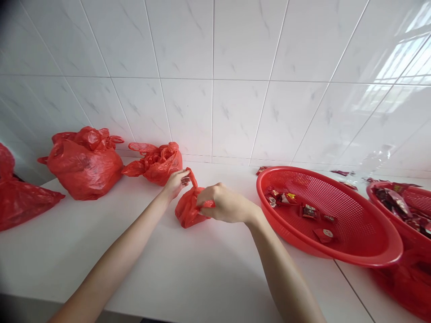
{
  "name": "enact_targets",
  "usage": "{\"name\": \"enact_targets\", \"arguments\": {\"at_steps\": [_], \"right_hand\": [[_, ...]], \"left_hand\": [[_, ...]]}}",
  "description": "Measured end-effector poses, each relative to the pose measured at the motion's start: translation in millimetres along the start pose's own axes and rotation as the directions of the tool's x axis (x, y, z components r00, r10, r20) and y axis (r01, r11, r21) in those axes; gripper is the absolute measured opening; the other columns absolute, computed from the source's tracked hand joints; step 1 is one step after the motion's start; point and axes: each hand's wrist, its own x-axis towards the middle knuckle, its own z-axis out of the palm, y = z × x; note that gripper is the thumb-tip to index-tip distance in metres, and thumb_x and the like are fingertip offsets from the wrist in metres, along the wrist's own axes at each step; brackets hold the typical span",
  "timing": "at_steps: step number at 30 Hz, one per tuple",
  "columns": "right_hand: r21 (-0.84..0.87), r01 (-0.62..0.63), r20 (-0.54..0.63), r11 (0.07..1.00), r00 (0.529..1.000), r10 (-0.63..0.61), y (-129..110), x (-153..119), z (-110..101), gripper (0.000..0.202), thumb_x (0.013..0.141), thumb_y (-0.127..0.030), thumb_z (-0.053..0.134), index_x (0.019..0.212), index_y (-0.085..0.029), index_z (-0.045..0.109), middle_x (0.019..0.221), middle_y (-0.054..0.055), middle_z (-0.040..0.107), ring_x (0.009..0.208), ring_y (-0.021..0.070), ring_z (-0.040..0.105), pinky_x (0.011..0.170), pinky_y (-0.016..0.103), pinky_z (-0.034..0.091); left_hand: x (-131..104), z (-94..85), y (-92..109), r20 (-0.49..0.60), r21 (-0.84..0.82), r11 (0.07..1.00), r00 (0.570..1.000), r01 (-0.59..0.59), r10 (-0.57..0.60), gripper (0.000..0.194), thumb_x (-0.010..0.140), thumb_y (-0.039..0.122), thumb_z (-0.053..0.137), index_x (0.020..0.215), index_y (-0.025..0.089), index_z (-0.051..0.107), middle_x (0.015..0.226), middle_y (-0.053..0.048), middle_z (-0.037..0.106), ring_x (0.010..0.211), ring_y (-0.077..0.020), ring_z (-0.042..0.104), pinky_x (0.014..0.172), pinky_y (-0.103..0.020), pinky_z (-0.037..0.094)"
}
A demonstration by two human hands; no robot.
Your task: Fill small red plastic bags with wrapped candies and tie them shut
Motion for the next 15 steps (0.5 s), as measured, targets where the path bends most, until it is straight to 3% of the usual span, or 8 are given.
{"name": "enact_targets", "arguments": {"at_steps": [3, 6, 10, 12, 15], "right_hand": [[0.079, -0.054, -0.176, 0.995, 0.982, 0.067, -4.0, 0.3, -6.3, 0.013, 0.087, -0.024, 0.061, 0.085, -0.021, 0.074, 0.087, 0.003, 0.073, 0.078, 0.0175, 0.065, 0.075, 0.032, 0.049], [0.170, -0.048, -0.368, 0.984, 0.923, 0.108, -3.4, 2.5, -9.1, 0.016, 0.090, -0.030, 0.061, 0.088, -0.020, 0.073, 0.092, 0.005, 0.073, 0.089, 0.0196, 0.067, 0.086, 0.035, 0.050], [0.223, -0.008, -0.472, 0.975, 0.874, 0.115, -0.4, 6.5, -6.4, 0.018, 0.091, -0.033, 0.061, 0.092, -0.019, 0.072, 0.096, 0.006, 0.073, 0.092, 0.0200, 0.067, 0.088, 0.037, 0.051], [0.253, 0.000, -0.470, 0.968, 0.874, 0.123, -0.2, 7.2, -4.2, 0.018, 0.090, -0.035, 0.063, 0.093, -0.018, 0.071, 0.094, 0.006, 0.073, 0.089, 0.0195, 0.068, 0.085, 0.035, 0.053], [0.320, 0.005, -0.477, 0.948, 0.865, 0.157, -1.9, 6.6, -1.7, 0.019, 0.087, -0.036, 0.067, 0.090, -0.017, 0.067, 0.085, 0.005, 0.072, 0.077, 0.0172, 0.068, 0.073, 0.031, 0.055]], "left_hand": [[-8.4, 7.9, 22.0, 0.059, -0.082, 0.995, 0.997, -0.055, 0.060, 0.026, 0.070, 0.035, 0.077, 0.077, 0.016, 0.060, 0.076, -0.001, 0.061, 0.067, -0.0098, 0.054, 0.065, -0.024, 0.041], [-30.1, 22.5, 49.8, 0.194, -0.112, 0.988, 0.972, -0.109, 0.130, 0.022, 0.072, 0.032, 0.077, 0.078, 0.017, 0.063, 0.075, 0.000, 0.061, 0.067, -0.0102, 0.055, 0.067, -0.025, 0.045], [-67.5, 46.4, 76.3, 0.483, -0.027, 0.959, 0.836, -0.281, 0.259, 0.019, 0.085, 0.034, 0.068, 0.080, 0.016, 0.068, 0.073, -0.002, 0.063, 0.067, -0.0120, 0.058, 0.066, -0.026, 0.048], [-81.1, 55.3, 82.2, 0.501, 0.017, 0.941, 0.817, -0.338, 0.285, 0.018, 0.086, 0.034, 0.068, 0.085, 0.016, 0.070, 0.079, -0.003, 0.066, 0.071, -0.0134, 0.062, 0.070, -0.028, 0.051], [-90.8, 61.7, 84.6, 0.442, 0.028, 0.928, 0.838, -0.371, 0.322, 0.016, 0.085, 0.031, 0.069, 0.089, 0.016, 0.072, 0.085, -0.004, 0.068, 0.077, -0.0148, 0.064, 0.077, -0.030, 0.053]]}}
